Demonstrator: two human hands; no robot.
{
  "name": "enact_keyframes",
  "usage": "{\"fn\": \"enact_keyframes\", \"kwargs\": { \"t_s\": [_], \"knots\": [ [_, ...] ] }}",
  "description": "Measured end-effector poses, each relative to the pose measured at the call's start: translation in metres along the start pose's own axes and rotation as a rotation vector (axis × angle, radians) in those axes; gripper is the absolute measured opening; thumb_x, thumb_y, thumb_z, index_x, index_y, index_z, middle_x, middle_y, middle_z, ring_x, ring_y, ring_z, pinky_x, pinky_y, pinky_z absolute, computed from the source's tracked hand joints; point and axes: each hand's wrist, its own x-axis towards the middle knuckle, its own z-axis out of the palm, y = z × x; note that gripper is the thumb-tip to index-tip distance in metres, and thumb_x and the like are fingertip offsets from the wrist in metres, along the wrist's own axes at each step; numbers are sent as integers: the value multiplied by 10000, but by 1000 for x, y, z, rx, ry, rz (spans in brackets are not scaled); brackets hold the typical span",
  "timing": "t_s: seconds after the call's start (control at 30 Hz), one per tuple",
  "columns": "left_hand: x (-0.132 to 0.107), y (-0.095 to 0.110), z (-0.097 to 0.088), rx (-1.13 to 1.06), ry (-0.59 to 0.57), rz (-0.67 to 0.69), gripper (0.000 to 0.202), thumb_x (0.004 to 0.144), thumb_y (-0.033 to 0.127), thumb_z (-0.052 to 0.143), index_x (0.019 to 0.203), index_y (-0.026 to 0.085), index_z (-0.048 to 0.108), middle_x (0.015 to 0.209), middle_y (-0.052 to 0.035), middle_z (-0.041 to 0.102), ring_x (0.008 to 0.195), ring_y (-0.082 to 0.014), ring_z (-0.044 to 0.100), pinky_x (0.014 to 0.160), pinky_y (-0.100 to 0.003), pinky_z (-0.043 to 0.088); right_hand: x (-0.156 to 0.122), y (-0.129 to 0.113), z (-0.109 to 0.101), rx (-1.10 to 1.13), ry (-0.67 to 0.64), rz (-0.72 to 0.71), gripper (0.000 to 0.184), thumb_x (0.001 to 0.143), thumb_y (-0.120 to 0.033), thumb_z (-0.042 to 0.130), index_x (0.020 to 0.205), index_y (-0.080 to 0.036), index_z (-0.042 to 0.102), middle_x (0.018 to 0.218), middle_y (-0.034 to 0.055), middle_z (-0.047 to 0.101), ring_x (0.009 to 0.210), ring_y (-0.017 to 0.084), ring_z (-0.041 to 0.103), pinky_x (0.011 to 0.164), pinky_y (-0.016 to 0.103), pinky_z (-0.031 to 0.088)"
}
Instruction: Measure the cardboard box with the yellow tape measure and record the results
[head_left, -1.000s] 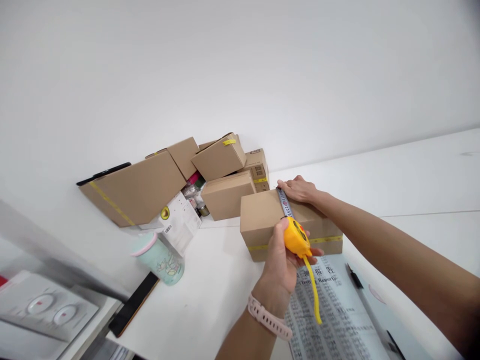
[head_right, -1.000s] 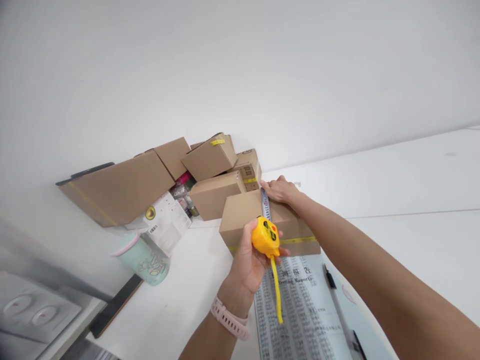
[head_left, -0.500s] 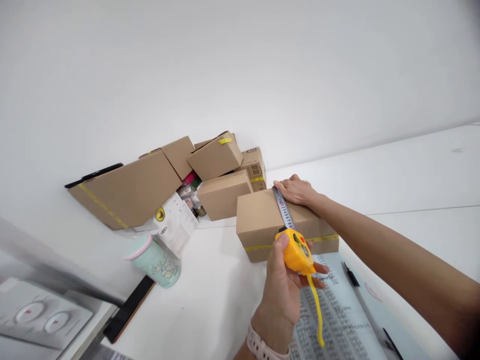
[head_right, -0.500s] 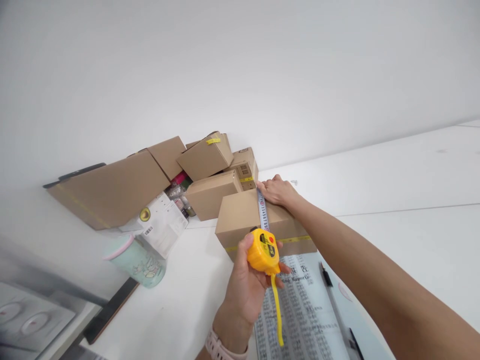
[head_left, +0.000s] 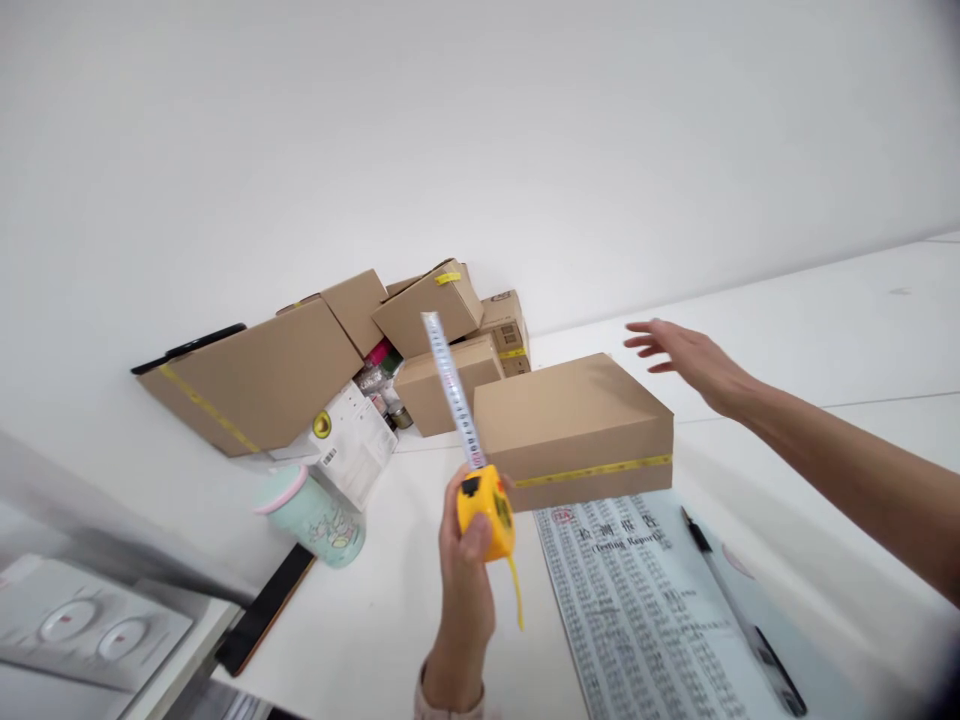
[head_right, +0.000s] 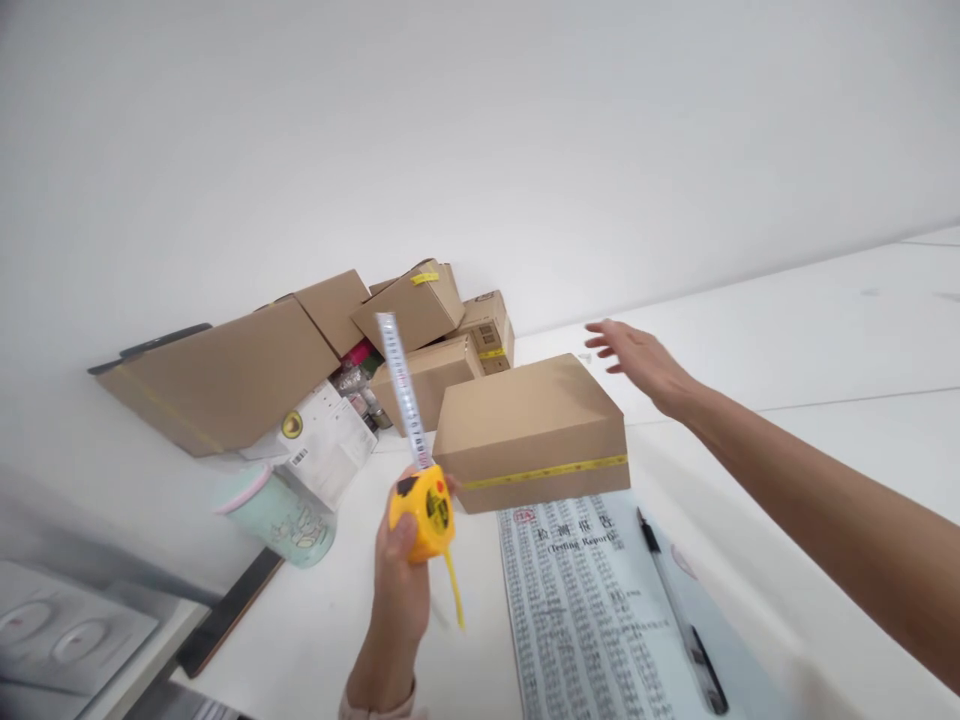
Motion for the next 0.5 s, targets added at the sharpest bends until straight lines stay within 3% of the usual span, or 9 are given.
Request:
{"fn": "enact_keyframes", "kwargs": {
  "t_s": [0.1, 0.17, 0.27, 0.33, 0.5],
  "knots": [
    [13, -14, -33, 82, 126, 50, 656, 717, 510, 771, 1252, 189, 568, 1125, -113, 710, 1037, -261, 644, 818, -310, 469, -35, 28, -19, 33, 38, 121, 619, 929, -688, 371, 1312, -272, 625, 1275, 136, 675, 1157, 337, 617, 971, 555, 517],
    [24, -26, -42, 83, 152, 31, 573, 737, 506, 741, 1186, 179, 600, 1108, -109, 714, 1016, -244, 644, 821, -307, 457, -54, 40, -20, 53, -19, 195, 654, 925, -698, 361, 1379, -281, 581, 1305, 133, 663, 1190, 333, 609, 990, 550, 510],
    [38, -35, -38, 59, 123, 2, 509, 740, 500, 717, 1109, 160, 630, 1044, -108, 728, 994, -248, 654, 820, -317, 456, -69, 40, -12, 110, -177, 200, 663, 937, -697, 315, 1468, -341, 490, 1350, 90, 645, 1230, 311, 596, 981, 516, 529],
    [44, -33, -29, 44, 87, 2, 506, 729, 489, 725, 1099, 155, 636, 1010, -108, 735, 1017, -259, 657, 843, -325, 460, -71, 27, -8, 84, -243, 125, 627, 937, -700, 314, 1436, -384, 523, 1374, 53, 629, 1221, 310, 598, 951, 498, 549],
    [62, -2, -11, -8, 23, 60, 514, 696, 511, 740, 1065, 165, 648, 957, -93, 737, 1000, -254, 663, 776, -294, 484, -54, -16, -5, -143, -136, -2, 570, 877, -735, 443, 1240, -348, 652, 1291, 55, 656, 1102, 315, 626, 804, 426, 575]
  ]
}}
